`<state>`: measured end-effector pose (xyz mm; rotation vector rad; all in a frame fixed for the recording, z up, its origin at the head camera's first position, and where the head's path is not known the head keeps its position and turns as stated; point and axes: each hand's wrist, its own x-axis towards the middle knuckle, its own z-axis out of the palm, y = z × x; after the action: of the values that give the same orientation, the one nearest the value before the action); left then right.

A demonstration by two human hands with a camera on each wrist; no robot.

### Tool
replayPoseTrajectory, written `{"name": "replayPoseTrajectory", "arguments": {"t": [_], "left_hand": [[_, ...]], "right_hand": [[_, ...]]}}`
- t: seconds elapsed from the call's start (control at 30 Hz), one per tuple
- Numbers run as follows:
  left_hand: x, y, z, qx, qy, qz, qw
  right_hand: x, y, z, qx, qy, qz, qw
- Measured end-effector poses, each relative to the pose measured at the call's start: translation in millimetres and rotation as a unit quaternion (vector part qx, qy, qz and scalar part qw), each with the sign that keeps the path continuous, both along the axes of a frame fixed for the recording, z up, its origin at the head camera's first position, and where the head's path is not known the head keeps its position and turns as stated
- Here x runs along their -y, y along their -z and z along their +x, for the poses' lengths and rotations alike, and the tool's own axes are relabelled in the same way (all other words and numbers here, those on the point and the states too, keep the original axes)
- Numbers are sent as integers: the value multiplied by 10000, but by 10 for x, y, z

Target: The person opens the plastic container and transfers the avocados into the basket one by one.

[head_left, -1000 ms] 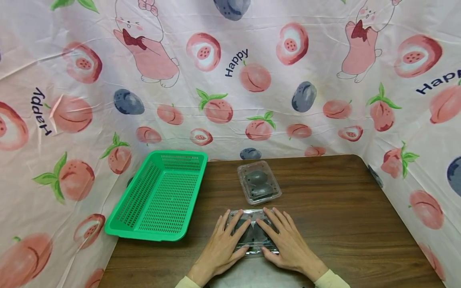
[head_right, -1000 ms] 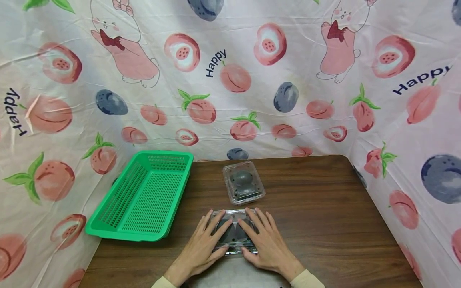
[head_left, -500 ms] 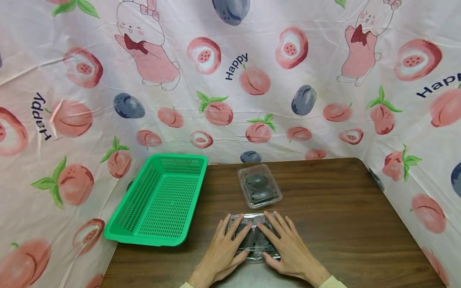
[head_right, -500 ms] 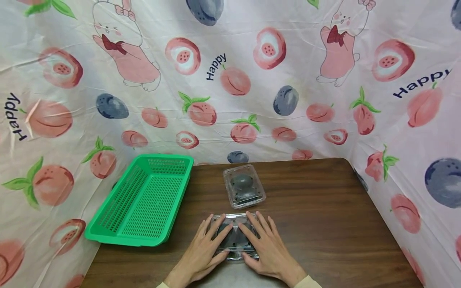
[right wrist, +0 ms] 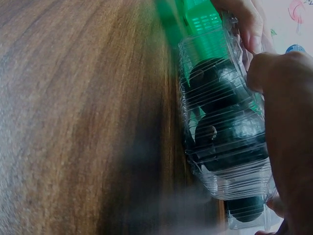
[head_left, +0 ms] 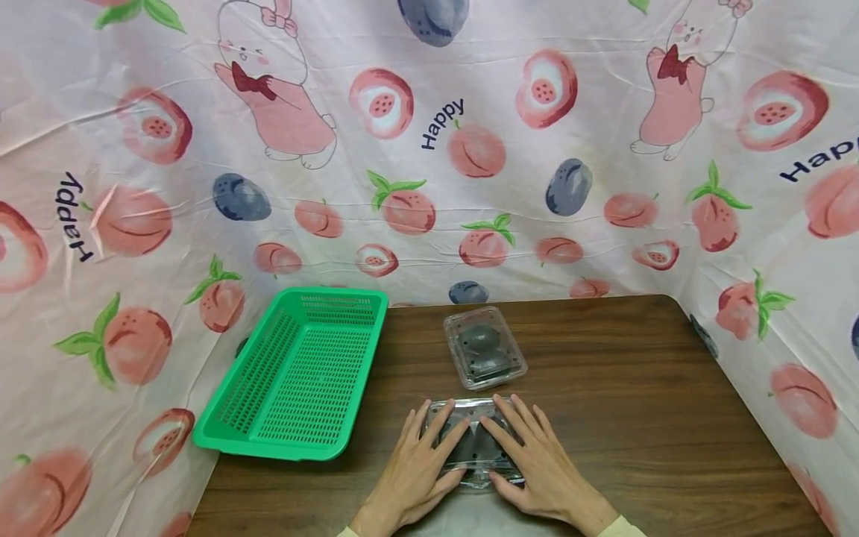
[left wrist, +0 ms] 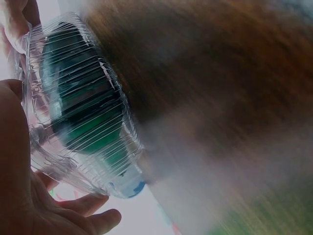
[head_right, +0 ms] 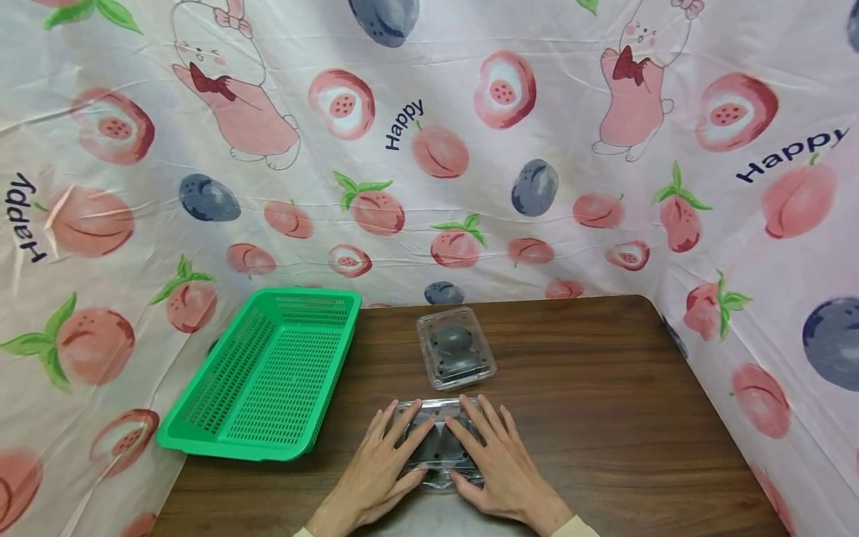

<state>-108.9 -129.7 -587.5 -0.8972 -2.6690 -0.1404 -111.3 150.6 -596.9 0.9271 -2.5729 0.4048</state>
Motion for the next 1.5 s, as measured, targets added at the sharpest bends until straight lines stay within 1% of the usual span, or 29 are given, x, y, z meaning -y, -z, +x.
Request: {"name": "replayPoseTrajectory", "arguments": {"t": [0.23, 0.37, 0.5, 0.63, 0.8, 1.03, 1.3, 1.5], "left_hand": [[-10, -17, 6, 97, -10, 11, 10000], [-10, -36, 4, 168, -18, 58, 9998], [-20, -56, 2, 314, -38, 107, 9994], [-29, -72, -4, 515, -70, 126, 9986], [-29, -92, 0, 641, -62, 192, 9977], [-31, -150, -15, 1034, -89, 619, 9927], [7, -199, -39, 1335, -35, 640, 9890], [32, -228, -27, 1655, -30, 764, 9832]], "right_hand": [[-2, 5, 23, 29, 73, 33, 10000], [-2, 6, 20, -49, 73, 31, 10000], [-7, -5, 9, -71, 51, 28, 10000], [-9, -32, 4, -2, 1, 20, 10000], [-6, -47, 10, 53, 17, 56, 10000], [10, -52, 7, 16, 42, -47, 10000], [14, -78, -13, 40, -26, -80, 10000], [2, -105, -25, -59, -73, 9, 10000]]}}
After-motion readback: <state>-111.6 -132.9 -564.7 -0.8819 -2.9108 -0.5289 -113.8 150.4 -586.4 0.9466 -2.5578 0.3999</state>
